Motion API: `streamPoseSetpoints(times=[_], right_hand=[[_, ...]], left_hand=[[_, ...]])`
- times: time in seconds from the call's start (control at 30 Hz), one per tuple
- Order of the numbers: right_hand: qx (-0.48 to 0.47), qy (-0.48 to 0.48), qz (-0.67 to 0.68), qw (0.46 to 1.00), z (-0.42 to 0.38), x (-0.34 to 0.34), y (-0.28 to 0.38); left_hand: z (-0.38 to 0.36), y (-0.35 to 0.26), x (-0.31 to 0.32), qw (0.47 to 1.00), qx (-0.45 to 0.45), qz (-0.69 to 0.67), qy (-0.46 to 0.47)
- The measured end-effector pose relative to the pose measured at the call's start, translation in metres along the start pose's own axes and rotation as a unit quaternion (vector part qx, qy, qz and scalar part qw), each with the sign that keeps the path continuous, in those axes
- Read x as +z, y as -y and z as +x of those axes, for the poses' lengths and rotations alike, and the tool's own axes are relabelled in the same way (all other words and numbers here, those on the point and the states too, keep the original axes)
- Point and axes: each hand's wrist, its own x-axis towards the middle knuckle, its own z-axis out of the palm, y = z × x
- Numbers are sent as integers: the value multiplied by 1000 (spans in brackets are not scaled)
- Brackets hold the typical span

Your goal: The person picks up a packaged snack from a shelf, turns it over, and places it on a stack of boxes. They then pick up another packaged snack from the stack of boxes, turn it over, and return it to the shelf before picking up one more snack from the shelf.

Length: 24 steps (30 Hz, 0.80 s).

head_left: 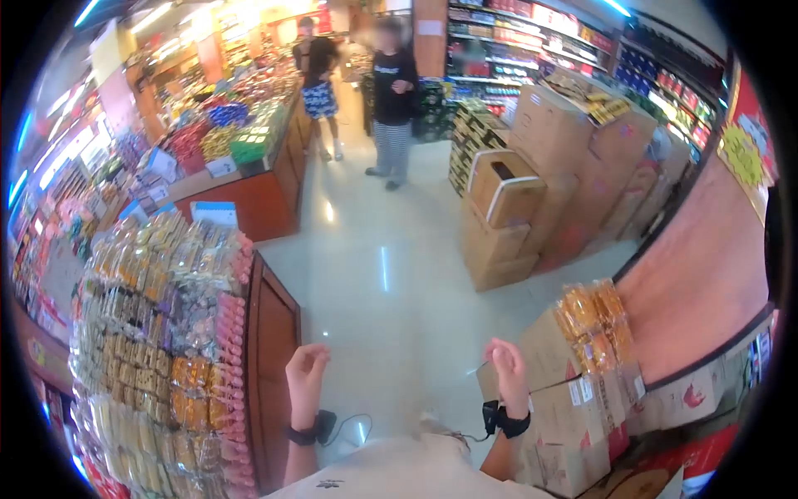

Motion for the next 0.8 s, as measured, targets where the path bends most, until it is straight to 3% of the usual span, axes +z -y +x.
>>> streamPoseSetpoints(times=[0.1,0.23,0.33,0.43,0.53,0.63,0.73,0.8], right_hand=[[-46,3,-47,998,6,-25,58],[-154,-5,5,988,7,-66,94],[-224,51,159,960,-2,-75,116],[-321,266,368,831,-8,-70,131],[-382,410,372,740,-11,-65,178],[-422,428,368,710,-9,-50,189],[-398,436,383,711,-9,-18,199],[-389,469,424,670,-7,12,186]], left_hand=[[5,-1,44,1000,-13,-15,13],[6,-9,97,998,-24,-39,47],[6,-7,123,998,-1,-3,68],[-2,-6,137,994,-26,2,109],[3,-2,149,989,-67,11,132],[14,8,159,979,-67,19,193],[34,5,156,965,-17,56,257],[45,5,151,964,-20,35,263]])
